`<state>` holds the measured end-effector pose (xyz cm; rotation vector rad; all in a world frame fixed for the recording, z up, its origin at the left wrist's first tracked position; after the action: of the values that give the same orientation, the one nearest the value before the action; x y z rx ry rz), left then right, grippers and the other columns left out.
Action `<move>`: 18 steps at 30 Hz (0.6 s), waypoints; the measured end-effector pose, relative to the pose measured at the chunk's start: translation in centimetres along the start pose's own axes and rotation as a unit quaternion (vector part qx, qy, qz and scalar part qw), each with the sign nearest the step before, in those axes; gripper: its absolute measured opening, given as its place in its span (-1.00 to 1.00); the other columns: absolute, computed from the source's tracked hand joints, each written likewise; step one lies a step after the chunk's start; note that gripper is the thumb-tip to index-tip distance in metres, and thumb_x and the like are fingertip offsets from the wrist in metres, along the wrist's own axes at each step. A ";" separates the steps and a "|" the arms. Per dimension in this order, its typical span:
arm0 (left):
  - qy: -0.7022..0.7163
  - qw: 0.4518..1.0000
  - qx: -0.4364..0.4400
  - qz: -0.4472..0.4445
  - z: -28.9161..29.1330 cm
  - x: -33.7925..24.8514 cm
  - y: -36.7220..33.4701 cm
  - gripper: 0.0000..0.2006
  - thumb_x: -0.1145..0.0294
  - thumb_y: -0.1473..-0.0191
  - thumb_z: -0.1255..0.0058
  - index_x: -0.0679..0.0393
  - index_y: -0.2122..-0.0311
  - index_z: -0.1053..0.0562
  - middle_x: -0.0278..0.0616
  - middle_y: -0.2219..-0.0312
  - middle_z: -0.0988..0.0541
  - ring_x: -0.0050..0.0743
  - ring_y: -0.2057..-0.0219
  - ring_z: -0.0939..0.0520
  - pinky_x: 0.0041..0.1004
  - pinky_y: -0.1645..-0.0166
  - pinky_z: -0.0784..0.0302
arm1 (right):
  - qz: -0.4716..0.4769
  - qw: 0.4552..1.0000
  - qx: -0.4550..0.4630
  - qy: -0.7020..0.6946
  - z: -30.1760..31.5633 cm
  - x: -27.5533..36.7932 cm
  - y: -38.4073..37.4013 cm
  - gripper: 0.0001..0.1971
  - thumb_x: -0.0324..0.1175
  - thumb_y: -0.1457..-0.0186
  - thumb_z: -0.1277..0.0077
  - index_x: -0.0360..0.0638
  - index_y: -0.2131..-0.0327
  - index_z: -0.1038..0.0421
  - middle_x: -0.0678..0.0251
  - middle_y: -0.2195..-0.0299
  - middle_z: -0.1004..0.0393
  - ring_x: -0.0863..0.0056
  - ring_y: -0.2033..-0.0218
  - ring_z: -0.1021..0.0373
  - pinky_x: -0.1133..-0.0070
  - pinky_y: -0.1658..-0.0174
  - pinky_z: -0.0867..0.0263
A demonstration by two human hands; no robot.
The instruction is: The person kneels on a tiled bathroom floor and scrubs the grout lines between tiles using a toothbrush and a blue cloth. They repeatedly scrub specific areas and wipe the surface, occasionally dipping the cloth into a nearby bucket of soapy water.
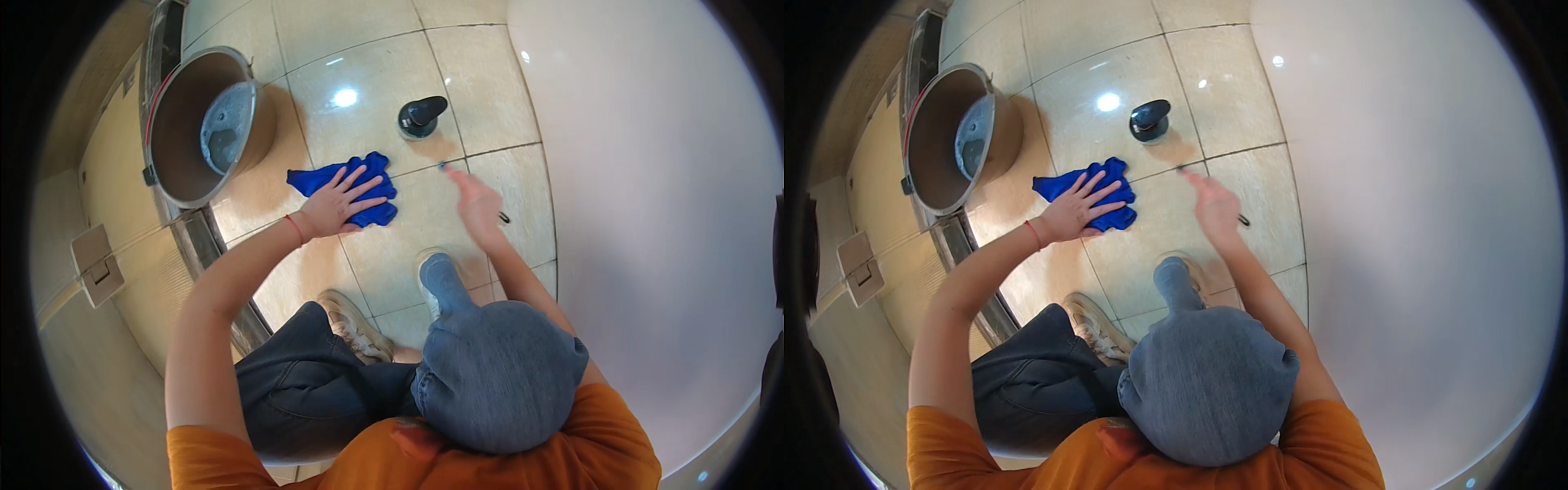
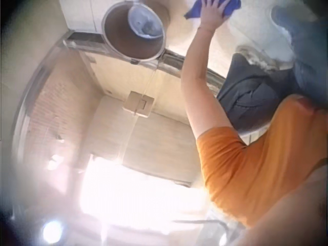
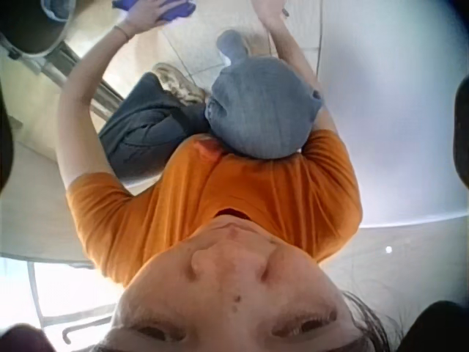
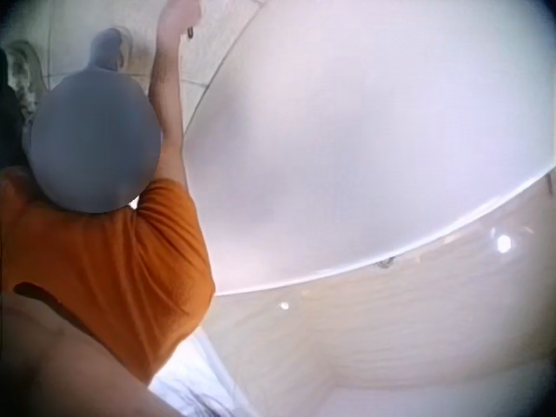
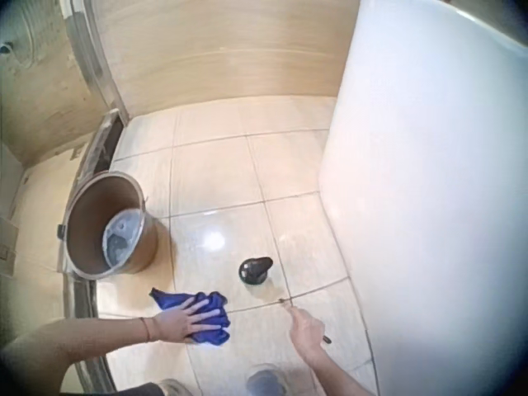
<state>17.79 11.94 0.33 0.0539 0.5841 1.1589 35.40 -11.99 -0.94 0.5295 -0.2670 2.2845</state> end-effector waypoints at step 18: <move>0.002 0.997 -0.070 -0.021 0.2 -1.8 -4.5 -0.23 -0.15 -0.15 -0.08 -0.30 -0.43 -0.13 -0.21 -0.48 0.03 0.12 -0.48 0.05 0.12 -0.48 0.12 | -0.030 0.999 -0.014 0.021 0.5 -1.0 -0.3 -0.58 -0.51 -0.12 0.04 0.29 0.04 -0.57 0.27 0.42 -0.55 0.16 0.44 -0.53 0.26 0.42 -0.42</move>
<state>21.26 8.55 -0.28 -0.0815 0.5041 1.1558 36.36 -12.60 -0.94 0.4674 -0.2585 2.2270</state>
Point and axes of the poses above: each hand's wrist, its own y-axis away from the middle knuckle, its own z-axis out of the back of the hand, x = y × z, the point moved 5 cm from there along -y, towards the middle knuckle
